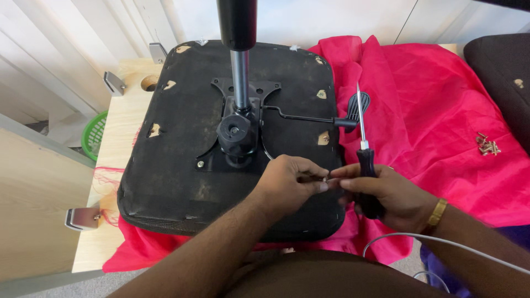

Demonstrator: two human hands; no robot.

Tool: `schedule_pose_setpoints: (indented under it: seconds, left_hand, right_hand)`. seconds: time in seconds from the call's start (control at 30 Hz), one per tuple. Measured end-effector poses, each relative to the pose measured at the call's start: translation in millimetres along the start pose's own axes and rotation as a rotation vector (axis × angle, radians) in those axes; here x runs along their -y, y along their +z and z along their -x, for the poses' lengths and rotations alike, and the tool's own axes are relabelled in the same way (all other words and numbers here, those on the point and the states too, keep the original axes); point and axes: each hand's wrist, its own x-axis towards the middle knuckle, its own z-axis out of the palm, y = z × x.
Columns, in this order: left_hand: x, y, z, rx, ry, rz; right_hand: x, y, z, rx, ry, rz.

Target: The person uses a screwdriver to remove screws from the underside of an office chair seat. They unscrew multiple fasteners from the central mounting plate and the seat corners, placing the screws on a nearby pink cloth.

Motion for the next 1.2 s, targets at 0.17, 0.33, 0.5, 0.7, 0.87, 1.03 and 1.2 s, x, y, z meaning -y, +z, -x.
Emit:
schedule_pose_setpoints:
  seconds: [0.17,0.33,0.5,0.7,0.87,1.03,1.2]
  left_hand:
    - [13.5,1.0,-0.8,-0.070,-0.197,-0.103]
    - [43.8,-18.3,0.7,-0.247,-0.324,0.088]
    - [62.0,-23.3,8.0,-0.312,-0.441,0.131]
    - [62.9,-18.4,8.1,-0.335,-0.436,0.127]
    - [59.2,-17.5,7.2,-0.342,-0.469,0.105]
    - [49.3,-17.1,8.2,-0.353,-0.507,0.151]
    - [47.0,-19.8,6.2,-0.375,-0.571,0.201]
  right_hand:
    - [-14.7,-115.3,-29.2,-0.234,-0.066,0.647]
    - [-30.5,-281.4,-62.1,-0.708,-0.130,1.199]
    - [-54.0,-361.3,-105.2,-0.760,-0.063,1.188]
    - [-83.7,-370.5,-135.3,-0.731,-0.080,1.110]
    - [-97.6,-367.2,-143.4,-0.715,-0.096,1.101]
    - [-105.9,-360.5,-141.5,-0.713,-0.128,1.091]
    - [-101.1,-345.0,-112.3,-0.734,-0.213,1.038]
